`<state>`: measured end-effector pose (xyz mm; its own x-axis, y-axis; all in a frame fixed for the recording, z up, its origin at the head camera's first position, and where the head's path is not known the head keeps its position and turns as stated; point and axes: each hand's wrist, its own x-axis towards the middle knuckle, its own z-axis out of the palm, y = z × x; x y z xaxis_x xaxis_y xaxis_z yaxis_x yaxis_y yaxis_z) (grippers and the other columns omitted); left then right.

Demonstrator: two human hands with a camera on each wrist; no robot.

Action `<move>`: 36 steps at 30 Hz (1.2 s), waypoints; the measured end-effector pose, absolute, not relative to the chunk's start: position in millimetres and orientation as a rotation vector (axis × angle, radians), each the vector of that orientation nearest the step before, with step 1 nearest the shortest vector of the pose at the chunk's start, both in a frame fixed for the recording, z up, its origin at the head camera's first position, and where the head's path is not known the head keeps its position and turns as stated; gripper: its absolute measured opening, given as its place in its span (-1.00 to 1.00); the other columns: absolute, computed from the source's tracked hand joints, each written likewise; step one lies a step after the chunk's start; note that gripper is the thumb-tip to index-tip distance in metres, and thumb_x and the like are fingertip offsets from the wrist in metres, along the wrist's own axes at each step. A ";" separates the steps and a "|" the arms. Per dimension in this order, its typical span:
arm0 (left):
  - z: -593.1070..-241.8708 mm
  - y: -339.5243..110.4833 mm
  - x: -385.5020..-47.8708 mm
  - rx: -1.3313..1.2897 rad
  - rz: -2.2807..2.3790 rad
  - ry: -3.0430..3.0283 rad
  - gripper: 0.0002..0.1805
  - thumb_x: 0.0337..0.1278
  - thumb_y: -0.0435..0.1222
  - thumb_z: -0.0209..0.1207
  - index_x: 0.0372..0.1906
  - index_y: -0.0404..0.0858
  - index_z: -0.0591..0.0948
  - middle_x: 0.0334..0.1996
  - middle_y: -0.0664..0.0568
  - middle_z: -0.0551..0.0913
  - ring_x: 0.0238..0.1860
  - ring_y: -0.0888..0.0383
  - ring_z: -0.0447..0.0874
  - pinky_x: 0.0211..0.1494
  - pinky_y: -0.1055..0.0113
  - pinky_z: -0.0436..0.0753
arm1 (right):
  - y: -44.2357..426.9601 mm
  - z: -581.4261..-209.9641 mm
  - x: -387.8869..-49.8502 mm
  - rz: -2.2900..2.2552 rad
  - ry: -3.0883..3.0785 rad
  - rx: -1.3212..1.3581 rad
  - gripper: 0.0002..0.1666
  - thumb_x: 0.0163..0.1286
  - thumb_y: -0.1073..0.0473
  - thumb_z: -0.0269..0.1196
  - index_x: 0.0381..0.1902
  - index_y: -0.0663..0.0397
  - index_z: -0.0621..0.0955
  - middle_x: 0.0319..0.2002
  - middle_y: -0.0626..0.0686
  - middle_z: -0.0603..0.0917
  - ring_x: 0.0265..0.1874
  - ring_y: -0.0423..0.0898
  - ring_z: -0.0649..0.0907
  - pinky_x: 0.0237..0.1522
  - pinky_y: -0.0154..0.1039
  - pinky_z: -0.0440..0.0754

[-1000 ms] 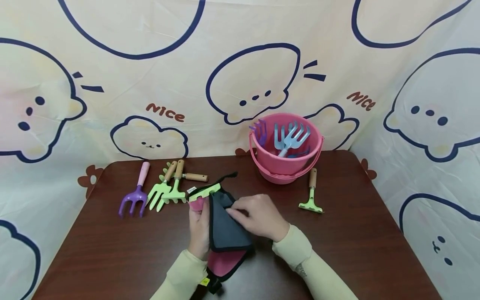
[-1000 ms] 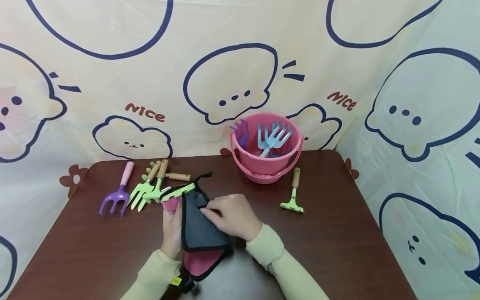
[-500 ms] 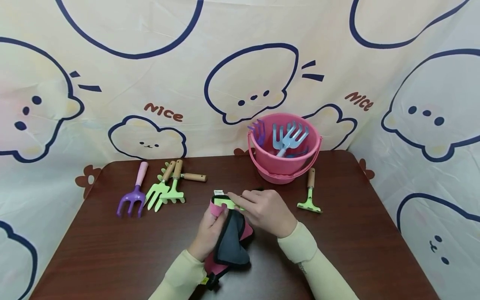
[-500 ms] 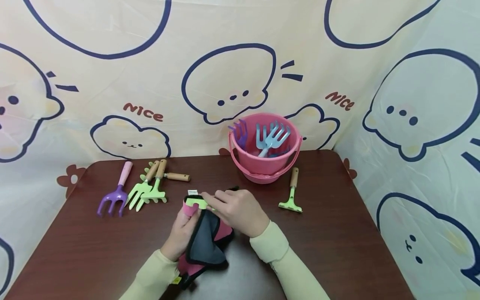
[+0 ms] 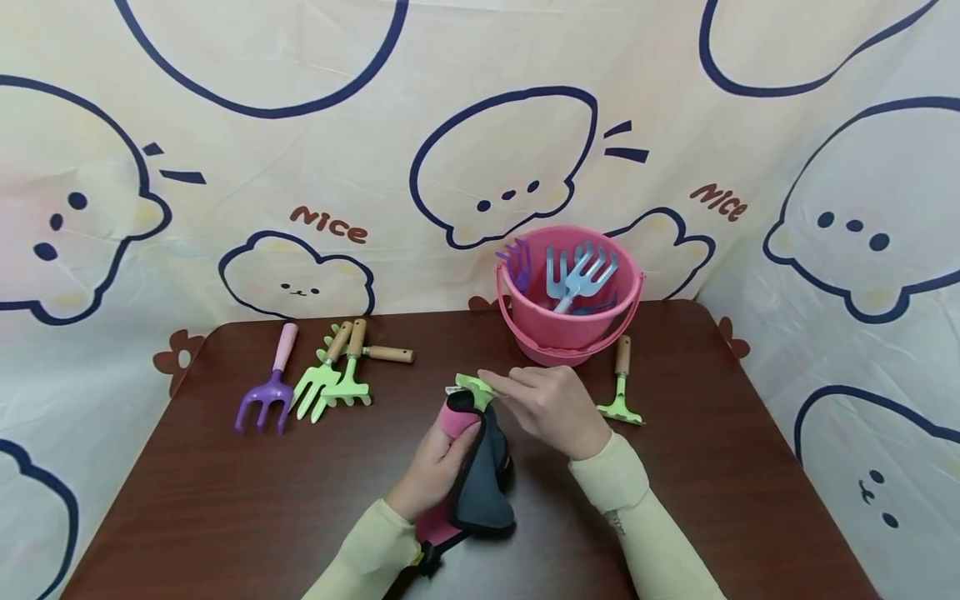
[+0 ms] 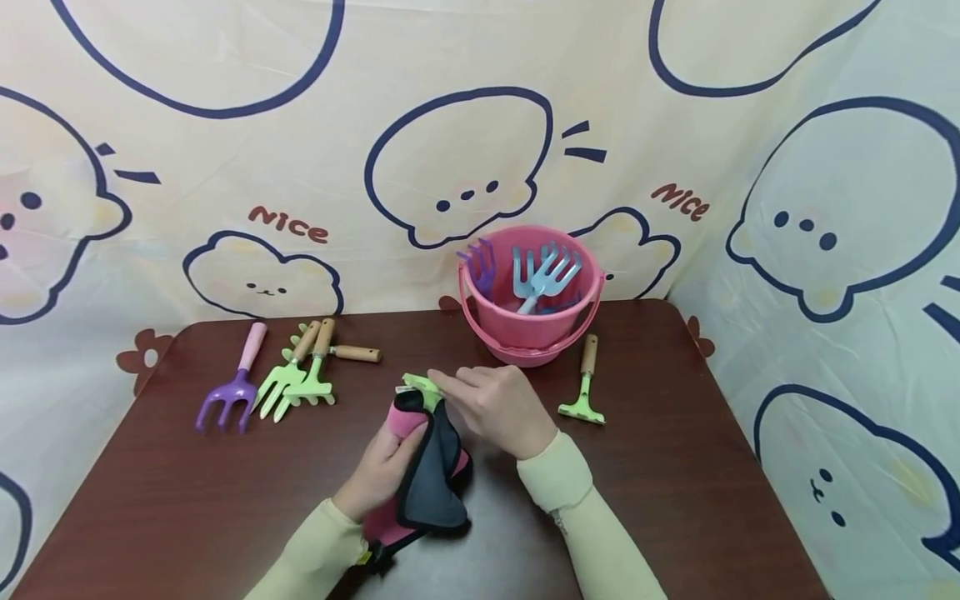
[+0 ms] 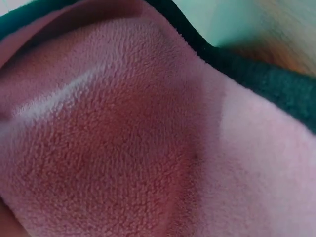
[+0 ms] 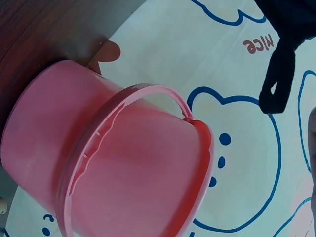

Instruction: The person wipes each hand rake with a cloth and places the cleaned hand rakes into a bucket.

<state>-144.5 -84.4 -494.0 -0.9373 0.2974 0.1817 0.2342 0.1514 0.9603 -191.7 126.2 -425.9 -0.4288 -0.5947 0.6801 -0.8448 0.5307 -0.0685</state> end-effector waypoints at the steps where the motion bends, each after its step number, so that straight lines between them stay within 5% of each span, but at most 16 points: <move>1: -493.8 -84.8 -145.0 0.552 1.933 2.342 -0.62 0.58 -0.32 0.06 0.31 -0.41 0.41 -0.34 -0.02 0.54 -0.33 0.27 0.51 -0.17 0.40 0.57 | 126.9 -426.8 -192.3 0.551 -2.166 1.154 -0.44 0.08 0.28 0.61 0.10 0.08 0.76 -0.57 -0.03 0.65 -0.69 -0.23 0.44 -0.55 -0.44 0.43; 4: -494.0 -88.3 -147.0 0.561 1.907 2.350 -0.71 0.58 -0.34 0.05 0.20 -0.42 0.43 -0.53 0.06 0.41 -0.53 0.30 0.41 -0.36 0.37 0.51 | 128.4 -428.1 -193.5 0.583 -2.142 1.117 -0.46 0.09 0.29 0.60 0.09 0.13 0.76 -0.52 0.01 0.69 -0.65 -0.19 0.54 -0.52 -0.40 0.54; 15: -492.9 -106.5 -157.1 0.688 1.868 2.406 -0.77 0.58 -0.33 0.06 0.17 -0.30 0.48 -0.26 0.02 0.59 -0.21 0.29 0.54 -0.07 0.43 0.55 | 143.8 -422.8 -199.9 0.715 -2.026 0.796 -0.56 0.17 0.37 0.50 0.05 0.25 0.74 -0.36 0.15 0.80 -0.61 -0.03 0.68 -0.51 -0.16 0.68; 20: -488.8 -110.2 -159.2 0.716 1.896 2.382 -0.85 0.59 -0.32 0.05 0.08 -0.27 0.50 -0.31 0.02 0.56 -0.29 0.20 0.57 -0.17 0.38 0.59 | 139.7 -424.3 -200.8 0.787 -1.969 0.647 -0.57 0.21 0.39 0.45 0.08 0.25 0.74 -0.27 0.20 0.83 -0.72 -0.04 0.60 -0.61 -0.17 0.61; 28: -489.9 -112.0 -160.1 0.664 1.941 2.436 -0.82 0.56 -0.36 0.07 0.09 -0.33 0.53 -0.25 -0.08 0.65 -0.29 0.02 0.65 -0.16 0.39 0.62 | 136.4 -424.6 -197.3 0.903 -1.961 0.348 -0.71 0.27 0.31 0.45 -0.03 0.25 0.78 -0.58 0.18 0.70 -0.71 0.06 0.59 -0.10 0.18 0.43; 34: -488.1 -113.7 -161.2 0.607 2.007 2.438 -0.73 0.55 -0.33 0.11 0.21 -0.26 0.50 -0.08 -0.11 0.71 -0.17 0.23 0.66 -0.04 0.41 0.65 | 142.0 -423.4 -199.7 0.917 -1.934 0.212 -0.80 0.37 0.30 0.38 -0.09 0.30 0.76 -0.51 0.19 0.74 -0.75 -0.03 0.48 -0.48 -0.21 0.40; 36: -487.5 -115.3 -162.2 0.575 2.060 2.413 -0.70 0.54 -0.31 0.13 0.24 -0.21 0.49 -0.03 -0.10 0.70 -0.15 0.23 0.68 0.01 0.41 0.66 | 149.4 -420.4 -201.5 0.944 -1.914 0.128 -0.78 0.41 0.29 0.35 -0.06 0.33 0.73 -0.38 0.22 0.79 -0.69 -0.01 0.54 -0.46 -0.36 0.47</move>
